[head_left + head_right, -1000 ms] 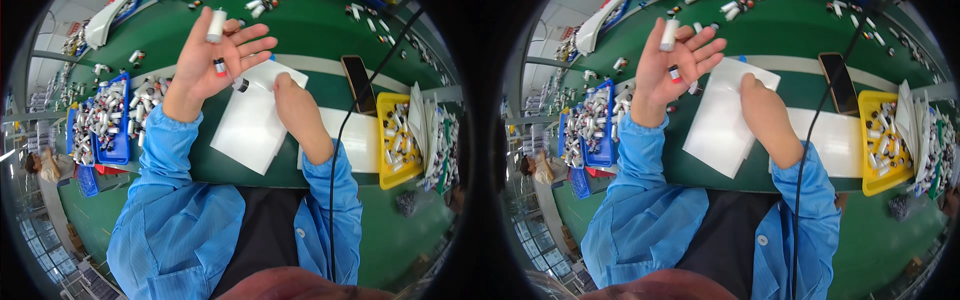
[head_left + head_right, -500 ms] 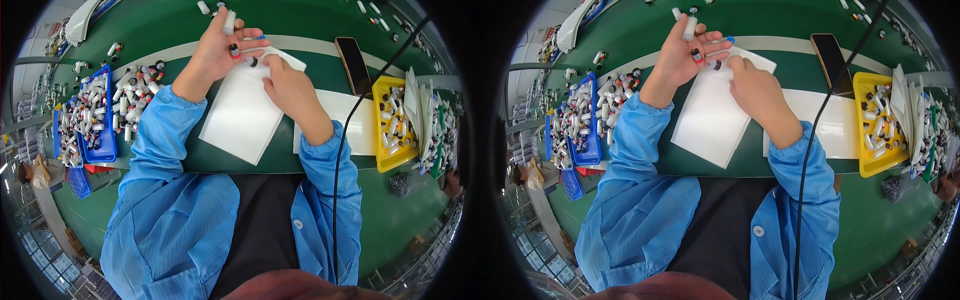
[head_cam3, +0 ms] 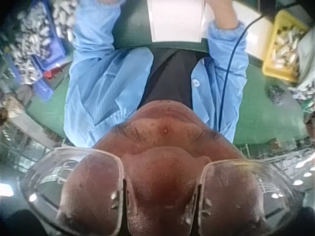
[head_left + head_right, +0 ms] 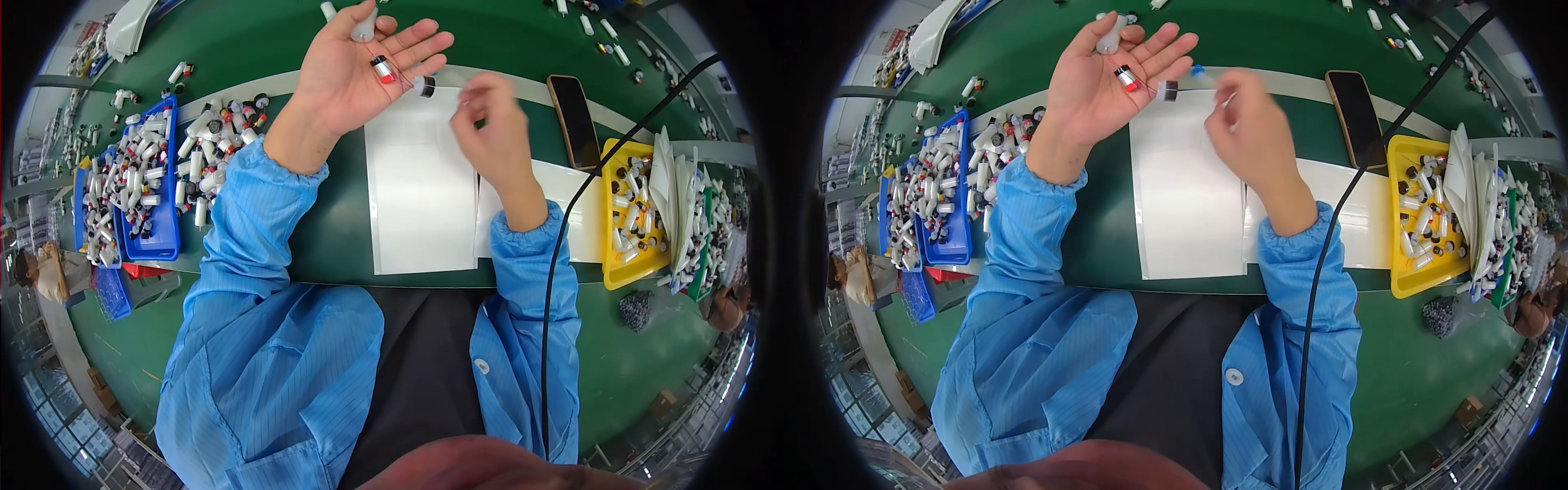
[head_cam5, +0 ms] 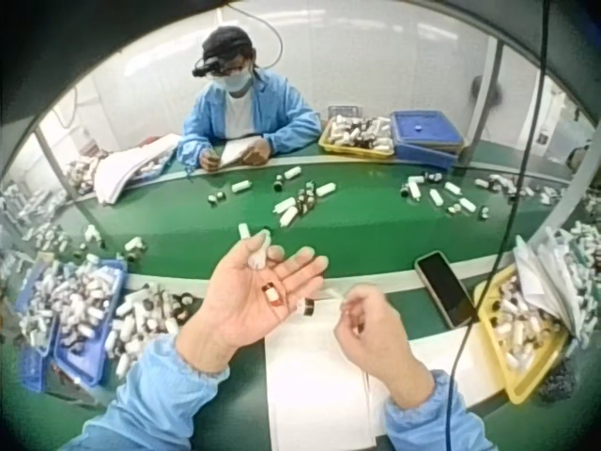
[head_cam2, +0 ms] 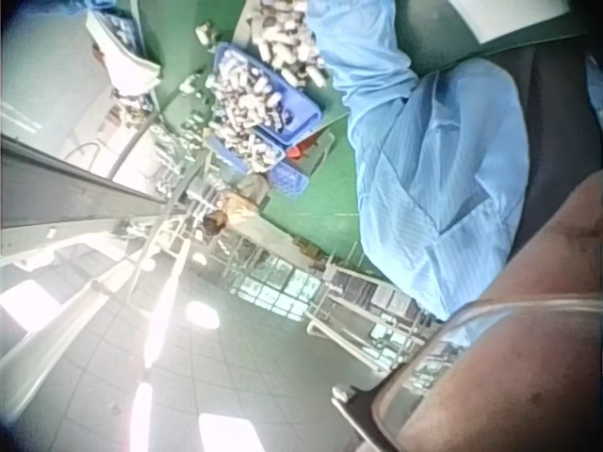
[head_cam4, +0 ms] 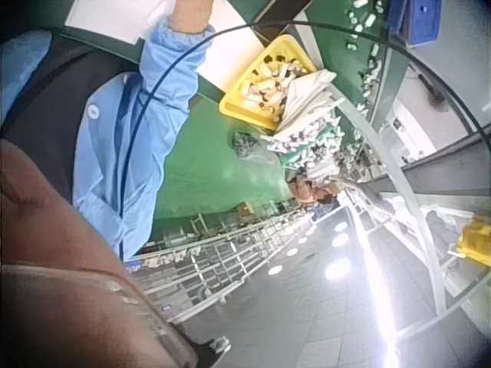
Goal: Manually assembling small components, likely electronics or batteries, by wrapping and connecting small wires/boards.
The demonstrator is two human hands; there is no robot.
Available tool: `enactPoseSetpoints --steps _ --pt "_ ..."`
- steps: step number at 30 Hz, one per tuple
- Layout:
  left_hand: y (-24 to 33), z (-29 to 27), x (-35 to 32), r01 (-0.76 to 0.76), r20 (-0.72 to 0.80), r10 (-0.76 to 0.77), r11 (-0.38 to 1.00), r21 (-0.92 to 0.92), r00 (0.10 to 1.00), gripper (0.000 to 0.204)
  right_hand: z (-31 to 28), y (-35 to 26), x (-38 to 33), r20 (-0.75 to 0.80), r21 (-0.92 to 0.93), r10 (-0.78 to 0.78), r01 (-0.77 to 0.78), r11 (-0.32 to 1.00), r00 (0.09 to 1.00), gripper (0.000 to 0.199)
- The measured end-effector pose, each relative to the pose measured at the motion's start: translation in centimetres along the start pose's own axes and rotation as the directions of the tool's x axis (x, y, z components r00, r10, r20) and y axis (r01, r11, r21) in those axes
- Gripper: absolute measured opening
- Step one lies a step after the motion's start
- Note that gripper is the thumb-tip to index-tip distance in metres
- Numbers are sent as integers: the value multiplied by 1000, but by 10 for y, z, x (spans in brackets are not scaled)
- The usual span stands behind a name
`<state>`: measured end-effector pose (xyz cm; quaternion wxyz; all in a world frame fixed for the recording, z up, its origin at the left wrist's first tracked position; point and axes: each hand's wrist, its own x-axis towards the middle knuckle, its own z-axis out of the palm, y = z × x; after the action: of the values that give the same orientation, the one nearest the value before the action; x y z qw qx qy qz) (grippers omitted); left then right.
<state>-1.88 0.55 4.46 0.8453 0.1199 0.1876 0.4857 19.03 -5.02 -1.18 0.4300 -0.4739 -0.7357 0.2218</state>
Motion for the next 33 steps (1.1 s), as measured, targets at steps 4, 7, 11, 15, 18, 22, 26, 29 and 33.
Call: enactPoseSetpoints --steps 4,7,11,15,18,22,26,29,33 --pt "-17 8 -3 20 21 -22 997 79 1000 39 23 -14 1 -436 118 -209 286 951 875 43" --pt "-26 6 -4 109 110 -126 983 149 986 39 22 -24 -1 -220 -71 -320 312 948 922 47" --pt "-33 -9 4 124 156 -180 941 316 971 43 29 -6 -9 -286 281 -92 175 943 954 41" --pt "-29 -11 5 -68 197 -89 739 670 976 38 26 -1 -7 -381 179 -101 180 967 919 38" --pt "-27 -9 2 -175 208 10 576 798 978 42 26 -2 -8 -385 41 -132 159 986 913 40" --pt "-32 -9 3 -244 247 68 537 807 967 41 25 -2 -8 -374 56 -116 147 988 920 44" --pt "-29 -6 1 -258 255 85 563 785 963 43 19 -12 -4 -367 252 -129 232 940 921 49" --pt "-25 -1 0 -256 256 75 532 807 964 43 11 -9 1 -429 286 -120 260 922 895 41" --pt "-24 -3 -2 -273 260 88 414 868 962 41 -9 -20 5 -178 782 194 19 623 965 16"
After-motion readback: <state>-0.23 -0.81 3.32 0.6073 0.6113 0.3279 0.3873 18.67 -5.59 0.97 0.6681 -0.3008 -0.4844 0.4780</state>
